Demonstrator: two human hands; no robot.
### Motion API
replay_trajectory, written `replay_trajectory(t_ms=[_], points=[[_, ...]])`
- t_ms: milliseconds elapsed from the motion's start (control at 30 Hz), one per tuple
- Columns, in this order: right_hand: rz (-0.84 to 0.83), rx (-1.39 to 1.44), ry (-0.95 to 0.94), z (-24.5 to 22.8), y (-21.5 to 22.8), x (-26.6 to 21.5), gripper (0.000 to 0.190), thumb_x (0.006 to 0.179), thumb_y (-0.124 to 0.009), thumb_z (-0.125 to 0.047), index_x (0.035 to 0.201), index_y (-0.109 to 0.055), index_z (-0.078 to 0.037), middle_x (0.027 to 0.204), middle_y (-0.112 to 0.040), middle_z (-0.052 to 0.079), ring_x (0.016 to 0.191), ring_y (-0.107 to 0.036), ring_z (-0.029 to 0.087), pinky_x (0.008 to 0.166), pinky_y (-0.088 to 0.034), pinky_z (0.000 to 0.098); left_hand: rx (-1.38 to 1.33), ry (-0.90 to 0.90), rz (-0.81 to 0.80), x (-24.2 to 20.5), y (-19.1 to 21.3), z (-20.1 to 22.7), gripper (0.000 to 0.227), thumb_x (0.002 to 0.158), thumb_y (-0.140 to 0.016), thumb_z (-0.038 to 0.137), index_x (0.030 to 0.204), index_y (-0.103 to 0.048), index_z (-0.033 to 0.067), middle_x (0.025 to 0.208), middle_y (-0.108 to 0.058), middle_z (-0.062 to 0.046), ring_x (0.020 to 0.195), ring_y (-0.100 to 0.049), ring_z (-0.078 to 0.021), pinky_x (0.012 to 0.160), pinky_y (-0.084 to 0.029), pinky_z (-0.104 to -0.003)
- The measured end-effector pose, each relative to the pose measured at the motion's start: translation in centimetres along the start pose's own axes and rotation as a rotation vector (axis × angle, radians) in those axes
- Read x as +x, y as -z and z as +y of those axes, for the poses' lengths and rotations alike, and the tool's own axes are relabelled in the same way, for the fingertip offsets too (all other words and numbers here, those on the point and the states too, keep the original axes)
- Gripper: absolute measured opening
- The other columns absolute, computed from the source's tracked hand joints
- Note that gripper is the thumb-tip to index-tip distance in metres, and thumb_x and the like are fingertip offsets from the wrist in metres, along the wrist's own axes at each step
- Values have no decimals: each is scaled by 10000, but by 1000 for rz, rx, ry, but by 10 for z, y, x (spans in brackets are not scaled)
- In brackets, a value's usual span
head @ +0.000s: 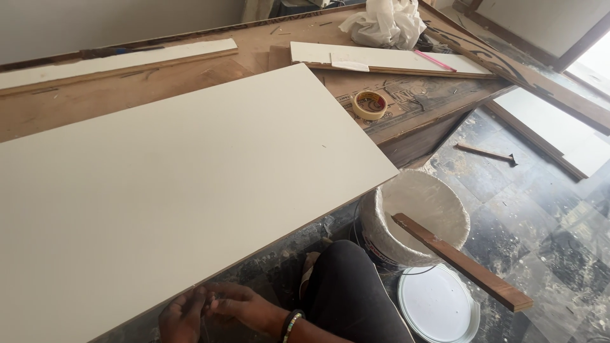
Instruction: The recorder applies masking tape to the edges of a white laminate board.
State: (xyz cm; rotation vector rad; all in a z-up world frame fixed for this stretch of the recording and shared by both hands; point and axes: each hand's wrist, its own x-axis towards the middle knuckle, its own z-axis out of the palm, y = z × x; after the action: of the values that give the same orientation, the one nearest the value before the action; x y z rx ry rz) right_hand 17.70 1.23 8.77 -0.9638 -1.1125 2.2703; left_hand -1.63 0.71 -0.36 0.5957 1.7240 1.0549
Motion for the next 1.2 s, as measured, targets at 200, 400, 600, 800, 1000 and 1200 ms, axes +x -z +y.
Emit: replay_trajectory(t_ms=[200,400,600,800,1000,1200], points=[[25,73,-65,-8,3,-6,729,1035,-554,-529,1596,-407,-88,1271,-630,96,1228,-596,267,1081,-475,487,54,-155,-103,25,0,-38,309,991,-620,215,1113,-729,-47,894,-754,-152,799,-692,-201,729,-547,-345],[162,238,-28,17,23,16,287,1107,-543,-341,1238,-592,-91,1076,-695,48,1018,-667,184,962,-552,403,-288,11,45,30,-8,-35,266,1044,-612,186,1119,-659,-64,944,-651,-176,868,-681,-300,758,-564,-417],[318,252,90,61,37,38,311,1143,-550,-322,1027,-650,-51,872,-645,70,792,-624,169,742,-557,333,458,-252,-78,-31,-13,32,383,1077,-519,335,1127,-801,80,1034,-801,-109,971,-747,-212,862,-557,-342],[183,-603,363,82,83,34,281,958,-516,-75,1198,-663,-67,1108,-714,47,1019,-677,147,895,-565,294,384,-362,-258,-80,-23,80,375,910,-711,406,1152,-797,133,1024,-827,-21,707,-703,-145,658,-554,-295],[283,55,170,35,41,18,143,1069,-643,-163,1098,-686,-29,890,-614,40,810,-574,163,760,-512,371,168,-310,-185,-71,-14,65,347,952,-695,388,1122,-764,94,1084,-793,-61,998,-747,-168,862,-587,-334],[356,174,19,11,28,8,374,1080,-473,-384,1115,-692,-82,889,-621,29,895,-621,175,907,-538,385,66,-362,-269,-67,-16,61,325,1027,-620,343,1170,-784,101,1094,-794,-59,1037,-731,-171,906,-574,-352]])
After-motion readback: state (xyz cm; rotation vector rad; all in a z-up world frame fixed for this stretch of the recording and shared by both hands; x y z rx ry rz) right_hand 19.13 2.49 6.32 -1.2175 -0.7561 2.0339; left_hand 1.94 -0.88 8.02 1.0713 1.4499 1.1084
